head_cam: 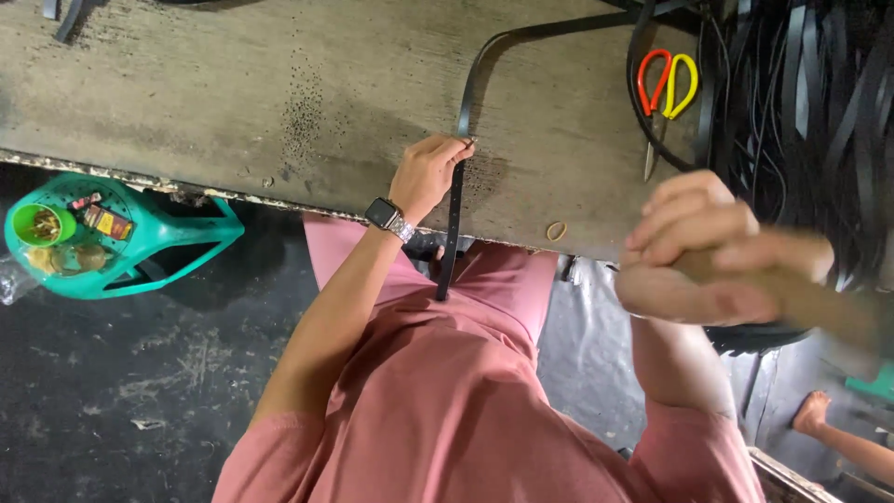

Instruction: Hammering a punch into a leather strip to create holes or markings at regular intervals.

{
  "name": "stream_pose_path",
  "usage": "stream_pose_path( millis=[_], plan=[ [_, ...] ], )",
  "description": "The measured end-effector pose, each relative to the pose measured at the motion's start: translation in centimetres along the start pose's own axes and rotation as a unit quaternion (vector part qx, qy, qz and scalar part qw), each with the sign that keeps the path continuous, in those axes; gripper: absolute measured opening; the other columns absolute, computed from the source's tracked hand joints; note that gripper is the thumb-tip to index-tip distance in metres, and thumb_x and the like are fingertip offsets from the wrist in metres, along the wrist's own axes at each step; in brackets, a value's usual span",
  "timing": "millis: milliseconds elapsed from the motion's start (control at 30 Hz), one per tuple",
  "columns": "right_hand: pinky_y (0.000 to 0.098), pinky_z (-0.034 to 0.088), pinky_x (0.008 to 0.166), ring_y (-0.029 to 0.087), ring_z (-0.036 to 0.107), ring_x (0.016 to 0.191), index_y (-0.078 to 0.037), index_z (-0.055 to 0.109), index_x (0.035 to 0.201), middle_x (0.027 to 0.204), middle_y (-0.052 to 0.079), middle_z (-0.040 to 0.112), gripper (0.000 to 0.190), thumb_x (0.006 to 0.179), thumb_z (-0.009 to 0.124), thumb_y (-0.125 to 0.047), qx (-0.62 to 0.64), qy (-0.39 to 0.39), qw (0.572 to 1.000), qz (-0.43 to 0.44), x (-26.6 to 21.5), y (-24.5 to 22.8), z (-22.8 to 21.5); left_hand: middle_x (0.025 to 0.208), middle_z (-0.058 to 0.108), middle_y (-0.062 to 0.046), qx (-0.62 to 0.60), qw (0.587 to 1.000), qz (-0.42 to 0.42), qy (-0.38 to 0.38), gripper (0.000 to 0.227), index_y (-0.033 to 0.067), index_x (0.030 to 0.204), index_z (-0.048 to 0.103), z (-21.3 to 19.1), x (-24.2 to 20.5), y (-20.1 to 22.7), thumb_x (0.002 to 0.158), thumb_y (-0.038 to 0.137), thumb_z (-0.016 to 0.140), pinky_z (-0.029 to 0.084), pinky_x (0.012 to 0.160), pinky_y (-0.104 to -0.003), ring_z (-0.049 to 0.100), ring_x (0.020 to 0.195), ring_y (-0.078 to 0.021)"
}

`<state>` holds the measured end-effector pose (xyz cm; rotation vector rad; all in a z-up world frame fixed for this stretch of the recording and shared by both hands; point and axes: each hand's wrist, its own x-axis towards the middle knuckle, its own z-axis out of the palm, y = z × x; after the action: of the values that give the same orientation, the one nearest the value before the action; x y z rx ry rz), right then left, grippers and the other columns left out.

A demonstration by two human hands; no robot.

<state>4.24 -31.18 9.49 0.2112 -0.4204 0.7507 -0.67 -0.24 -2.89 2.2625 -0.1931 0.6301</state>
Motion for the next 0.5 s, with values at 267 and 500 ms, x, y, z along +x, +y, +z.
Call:
stream_pose_path(
  millis=[267,500],
  plan=[
    [0.0500,0.047,0.053,0.039,0.067,0.062,-0.008,0.064,0.086,0.066,0.015,0.058,0.020,0.096,0.062,-0.025,-0.981,-0.053,0.091,0.161,0.9,9.7,-0.6,0.081,0.070,-0.001,0.032,0.999,-0.014,0.028,0.017,0.0197,0.102,0.073,1.5,-1.7,-0.8,0.095,0.005,0.067,0.060,0.072,-0.035,0.073,0.080,-0.0235],
    [0.0235,0.043,0.045,0.012,0.057,0.044,-0.015,0.052,0.072,0.047,-0.002,0.058,0.040,0.110,0.049,-0.028,-0.877,0.261,0.398,0.070,4.0,9.3,0.6,0.080,0.064,-0.002,0.055,0.997,0.009,0.050,0.007,0.0181,0.103,0.069,1.4,-0.7,-0.6,0.103,0.017,0.062,0.060,0.070,-0.031,0.072,0.076,-0.0239]
  ],
)
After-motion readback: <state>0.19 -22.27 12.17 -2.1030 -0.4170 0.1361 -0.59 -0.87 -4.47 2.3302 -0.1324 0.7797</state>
